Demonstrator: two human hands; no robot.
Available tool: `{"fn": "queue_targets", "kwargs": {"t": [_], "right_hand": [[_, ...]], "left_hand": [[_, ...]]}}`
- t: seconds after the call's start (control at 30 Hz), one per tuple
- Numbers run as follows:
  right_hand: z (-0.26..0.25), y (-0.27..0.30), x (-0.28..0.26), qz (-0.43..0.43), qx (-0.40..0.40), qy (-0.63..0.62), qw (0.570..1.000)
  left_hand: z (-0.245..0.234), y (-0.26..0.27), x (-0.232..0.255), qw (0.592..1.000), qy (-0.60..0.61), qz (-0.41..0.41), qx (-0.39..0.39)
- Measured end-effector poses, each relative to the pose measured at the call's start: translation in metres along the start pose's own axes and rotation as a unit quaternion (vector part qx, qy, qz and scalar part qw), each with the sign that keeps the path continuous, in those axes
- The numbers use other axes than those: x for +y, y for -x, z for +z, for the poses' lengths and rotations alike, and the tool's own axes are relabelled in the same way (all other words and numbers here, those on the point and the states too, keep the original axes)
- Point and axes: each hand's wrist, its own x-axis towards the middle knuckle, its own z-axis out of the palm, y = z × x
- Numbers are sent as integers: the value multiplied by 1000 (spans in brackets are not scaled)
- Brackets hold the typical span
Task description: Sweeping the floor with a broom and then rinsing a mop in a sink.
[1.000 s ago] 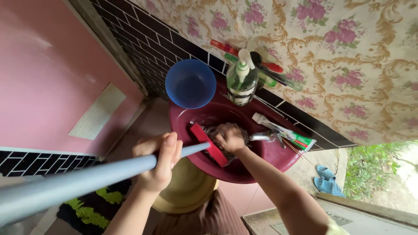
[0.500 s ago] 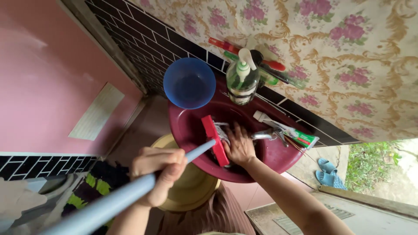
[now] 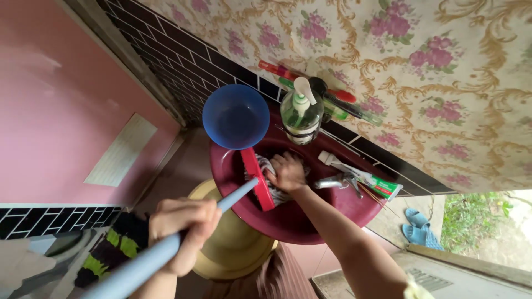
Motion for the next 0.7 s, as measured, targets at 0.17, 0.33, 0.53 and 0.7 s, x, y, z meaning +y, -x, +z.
{"fn": "queue_targets", "kwargs": {"t": [0.17,0.33,0.53,0.7], "right_hand": [[-76,16,-34,27,10,-54,998],[-116,43,-37,181,-162,-159,957],[-102,3,-26,207,-237,-136,939],[-40,6,-1,228,-339,-174,896]], "left_hand": [[15,9,24,993,64,88,-52],[10,51,34,978,119,149,79],[-1,42,43,980,122,150,45],[-30,18,32,982,169,66,-47]]}}
